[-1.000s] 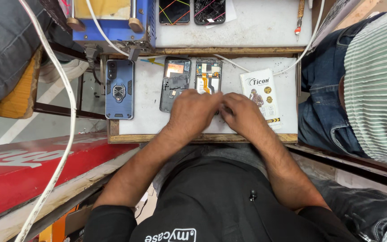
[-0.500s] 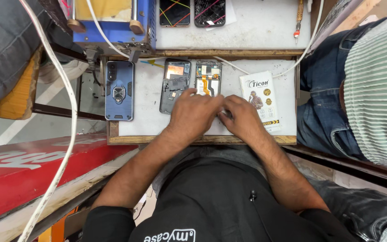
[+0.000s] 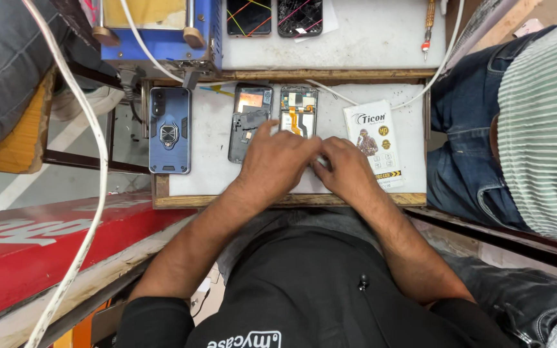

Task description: The person disassembles a smartphone on a workbench, using a red-handled screwdriver to remove screws and pry open the case. They separate the back cover, lift the motherboard and battery, and manipulate internal components and ribbon cables. The person continues to remove parts and inspect the internal assembly throughout the clip.

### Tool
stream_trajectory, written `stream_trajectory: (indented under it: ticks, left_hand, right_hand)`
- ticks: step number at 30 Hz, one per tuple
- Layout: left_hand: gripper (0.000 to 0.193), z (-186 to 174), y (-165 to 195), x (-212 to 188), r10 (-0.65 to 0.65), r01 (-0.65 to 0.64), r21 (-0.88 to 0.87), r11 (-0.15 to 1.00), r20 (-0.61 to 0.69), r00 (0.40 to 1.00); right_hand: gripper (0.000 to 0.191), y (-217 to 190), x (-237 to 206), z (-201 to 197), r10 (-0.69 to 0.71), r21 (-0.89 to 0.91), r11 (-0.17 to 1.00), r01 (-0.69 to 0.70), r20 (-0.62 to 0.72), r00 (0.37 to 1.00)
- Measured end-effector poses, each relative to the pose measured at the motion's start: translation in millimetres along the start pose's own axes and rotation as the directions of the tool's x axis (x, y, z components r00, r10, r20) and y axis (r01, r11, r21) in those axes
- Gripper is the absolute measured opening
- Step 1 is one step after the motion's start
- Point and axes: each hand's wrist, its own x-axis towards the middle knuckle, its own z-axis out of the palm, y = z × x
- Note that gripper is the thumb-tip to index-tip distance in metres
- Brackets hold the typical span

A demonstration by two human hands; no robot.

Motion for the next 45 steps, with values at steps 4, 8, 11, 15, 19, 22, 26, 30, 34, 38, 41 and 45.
stream_trajectory:
  ticks: [4,8,11,15,19,22,26,30,34,38,41,45]
  left_hand:
    - [0.012,0.4,-5.8,-1.6,-0.041,0.037,-0.140,0.990,-0.029,0.999]
    - [0.016,3.7,-5.8,-6.5,-0.070,0.070,-0.125,0.990,0.003,0.998]
    - [0.027,6.1,-7.8,-11.7,-0.037,0.020,-0.163,0.986,-0.099,0.994]
    - [0.030,11.4,-11.0,-15.8,-0.074,0.064,-0.154,0.986,-0.058,0.996]
    - [0.040,11.5,-14.4,-25.7,-0.131,0.078,-0.203,0.976,-0.264,0.956]
    - [0.041,6.8,-17.3,-35.5,-0.205,0.133,-0.256,0.957,-0.277,0.939]
    - [0.043,-3.1,-24.3,-45.6,-0.219,0.147,-0.231,0.962,-0.328,0.919]
    - [0.044,-8.1,-25.4,-57.2,-0.271,0.198,-0.230,0.953,-0.353,0.896]
    - [0.044,-9.5,-29.5,-68.6,-0.311,0.235,-0.245,0.940,-0.341,0.887]
    - [0.045,-9.3,-29.6,-81.9,-0.332,0.263,-0.231,0.937,-0.341,0.880]
    - [0.044,-10.1,-30.5,-89.6,-0.373,0.302,-0.241,0.923,-0.352,0.859]
    - [0.043,-14.8,-33.8,-99.9,-0.409,0.323,-0.281,0.904,-0.344,0.845]
  right_hand:
    - [0.026,1.7,2.6,6.4,-0.028,-0.031,0.999,0.027,-0.013,1.000]
    - [0.020,2.3,-0.3,7.4,-0.007,-0.058,0.998,0.007,0.010,1.000]
    - [0.023,-0.6,1.5,6.7,-0.041,-0.084,0.996,0.042,0.014,0.999]
    - [0.020,-9.2,0.2,3.1,-0.039,-0.099,0.994,0.040,0.007,0.999]
    - [0.017,-18.2,2.3,-1.1,-0.088,-0.143,0.986,0.086,-0.005,0.996]
    - [0.014,-26.3,1.8,-3.9,-0.075,-0.251,0.965,0.081,0.036,0.997]
    - [0.013,-37.2,9.7,-3.1,-0.082,-0.425,0.897,0.121,0.109,0.991]
    - [0.013,-42.5,16.3,-0.8,-0.098,-0.581,0.786,0.212,0.221,0.970]
    - [0.019,-45.9,23.0,4.0,-0.119,-0.629,0.723,0.285,0.293,0.949]
    - [0.018,-53.3,25.6,10.6,-0.007,-0.699,0.642,0.316,0.407,0.913]
    - [0.017,-58.9,27.6,14.1,0.022,-0.702,0.630,0.332,0.444,0.896]
    - [0.021,-63.6,28.8,16.3,0.055,-0.706,0.623,0.337,0.470,0.881]
